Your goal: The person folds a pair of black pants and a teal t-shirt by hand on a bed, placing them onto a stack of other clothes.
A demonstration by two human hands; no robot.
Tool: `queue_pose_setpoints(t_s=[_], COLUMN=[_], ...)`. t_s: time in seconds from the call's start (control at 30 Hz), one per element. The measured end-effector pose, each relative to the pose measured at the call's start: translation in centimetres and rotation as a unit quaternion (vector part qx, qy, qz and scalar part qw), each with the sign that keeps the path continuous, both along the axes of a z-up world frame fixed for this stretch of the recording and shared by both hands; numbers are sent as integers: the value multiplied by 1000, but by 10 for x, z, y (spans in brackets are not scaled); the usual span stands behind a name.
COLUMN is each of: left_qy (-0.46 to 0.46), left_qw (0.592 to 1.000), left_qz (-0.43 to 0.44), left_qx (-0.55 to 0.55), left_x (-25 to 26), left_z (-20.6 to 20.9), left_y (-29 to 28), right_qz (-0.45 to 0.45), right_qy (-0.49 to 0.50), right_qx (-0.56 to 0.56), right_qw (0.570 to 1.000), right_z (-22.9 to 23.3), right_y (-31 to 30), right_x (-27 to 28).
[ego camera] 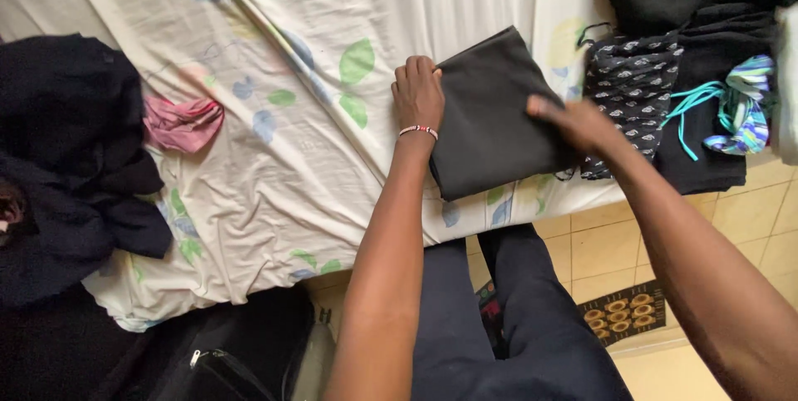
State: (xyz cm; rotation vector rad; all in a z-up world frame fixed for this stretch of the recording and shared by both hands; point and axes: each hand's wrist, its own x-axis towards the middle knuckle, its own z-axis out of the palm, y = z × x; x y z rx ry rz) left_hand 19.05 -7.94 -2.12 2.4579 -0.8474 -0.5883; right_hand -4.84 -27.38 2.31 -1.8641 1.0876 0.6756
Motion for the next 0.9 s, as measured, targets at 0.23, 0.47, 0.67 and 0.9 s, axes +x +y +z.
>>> queue_pose_setpoints(t_s=[0.23,0.47,0.67,0.9], left_qy=[-34,-79,-73,10], left_qw=[998,994,994,997], left_qz=[-61,-68,-76,-68], left_qx=[-1,-21,-23,-33], left_x=[4,4,5,51], left_z=[-9,-10,-27,-8], left_y=[2,2,-2,-9], right_qz=[-32,102,62,-162], right_qy=[-6,-226,-95,-153], right_qx=[-95,-166,-140,23], right_qw=[995,955,984,975], right_z=[111,113,34,69], right_y=[38,148,181,136], right_x=[7,71,95,27])
